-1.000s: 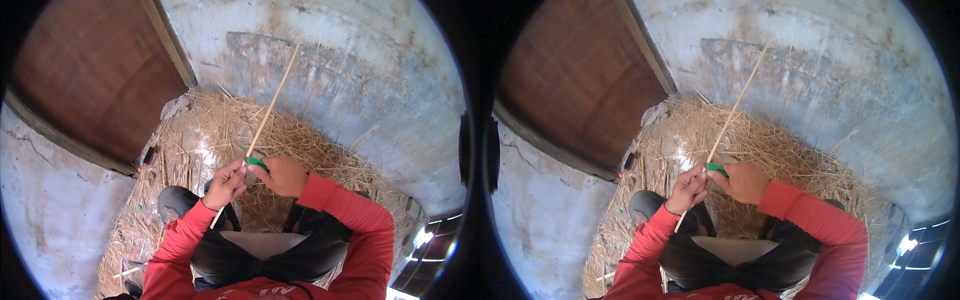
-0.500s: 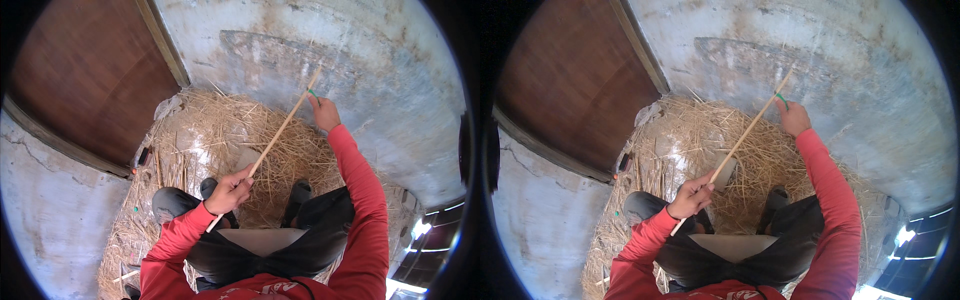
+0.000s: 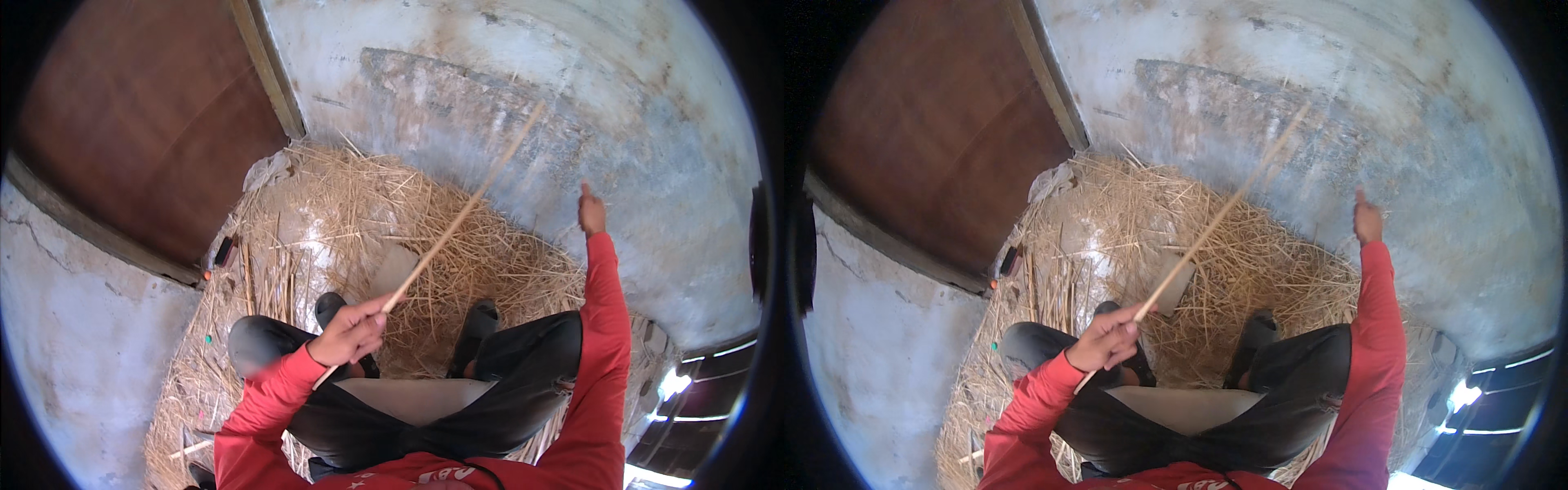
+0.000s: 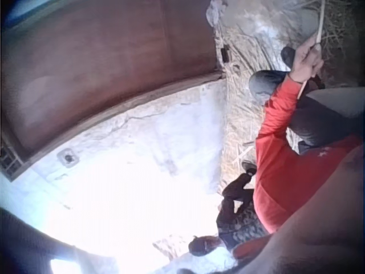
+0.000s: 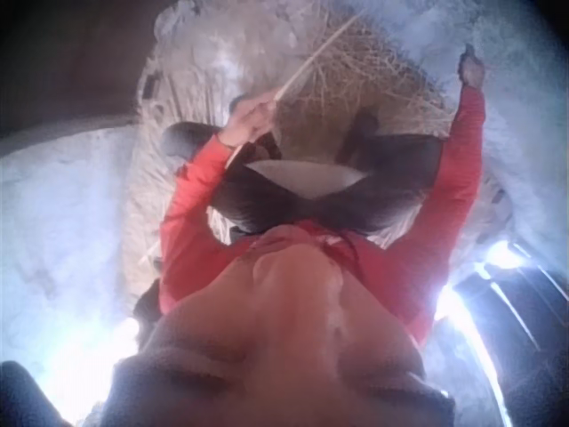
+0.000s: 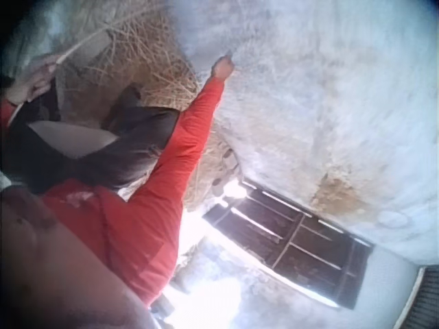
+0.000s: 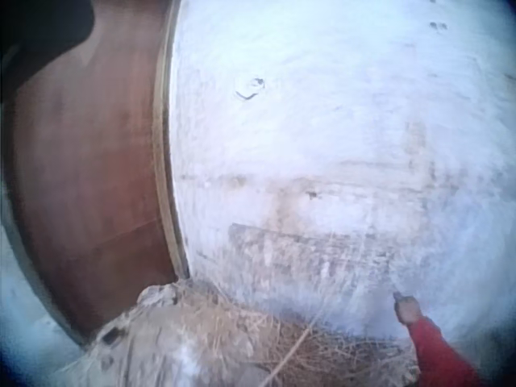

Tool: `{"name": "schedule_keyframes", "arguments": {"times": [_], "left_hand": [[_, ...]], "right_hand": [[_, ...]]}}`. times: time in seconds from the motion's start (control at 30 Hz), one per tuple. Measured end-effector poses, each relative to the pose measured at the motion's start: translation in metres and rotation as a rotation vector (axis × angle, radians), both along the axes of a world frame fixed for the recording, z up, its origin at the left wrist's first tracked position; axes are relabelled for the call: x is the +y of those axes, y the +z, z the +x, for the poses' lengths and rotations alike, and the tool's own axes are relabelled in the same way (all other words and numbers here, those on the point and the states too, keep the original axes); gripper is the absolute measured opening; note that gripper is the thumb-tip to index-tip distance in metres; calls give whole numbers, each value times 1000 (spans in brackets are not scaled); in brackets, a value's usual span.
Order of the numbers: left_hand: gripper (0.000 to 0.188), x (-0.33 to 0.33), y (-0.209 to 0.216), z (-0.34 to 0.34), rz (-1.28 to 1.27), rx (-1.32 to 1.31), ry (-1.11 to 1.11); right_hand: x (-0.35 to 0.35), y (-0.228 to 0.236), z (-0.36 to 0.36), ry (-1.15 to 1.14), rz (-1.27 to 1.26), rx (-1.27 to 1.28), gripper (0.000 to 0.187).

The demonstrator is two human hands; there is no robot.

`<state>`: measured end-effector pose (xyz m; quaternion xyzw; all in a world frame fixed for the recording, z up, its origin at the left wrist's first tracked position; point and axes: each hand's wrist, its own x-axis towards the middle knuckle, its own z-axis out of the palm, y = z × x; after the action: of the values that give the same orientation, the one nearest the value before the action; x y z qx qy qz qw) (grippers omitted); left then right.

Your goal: The person uses a green-handled tool to peel and sharpen the end of a thin wooden stick by hand while sitting in a workspace.

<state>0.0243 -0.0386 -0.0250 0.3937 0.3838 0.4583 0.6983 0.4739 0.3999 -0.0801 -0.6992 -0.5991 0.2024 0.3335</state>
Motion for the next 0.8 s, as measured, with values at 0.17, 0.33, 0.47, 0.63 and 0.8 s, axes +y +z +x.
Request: {"name": "schedule_keyframes", "arguments": {"times": [0.17, 0.33, 0.47, 0.63, 0.8], "left_hand": [[46, 20, 10, 12, 62, -52, 133], [44, 35, 8, 15, 174, 91, 194], [42, 43, 15, 21, 72, 148, 304], [41, 51, -3, 23, 42, 4, 346], [40, 50, -6, 19, -4, 95, 306]], "right_hand": [[-70, 66, -96, 303, -236, 247, 60], [-136, 87, -177, 804, 162, 174, 60], [-218, 125, -228, 1058, -51, -25, 54], [-266, 103, -247, 1176, -29, -238, 51], [-230, 90, -250, 1068, -9, -235, 53]]}}
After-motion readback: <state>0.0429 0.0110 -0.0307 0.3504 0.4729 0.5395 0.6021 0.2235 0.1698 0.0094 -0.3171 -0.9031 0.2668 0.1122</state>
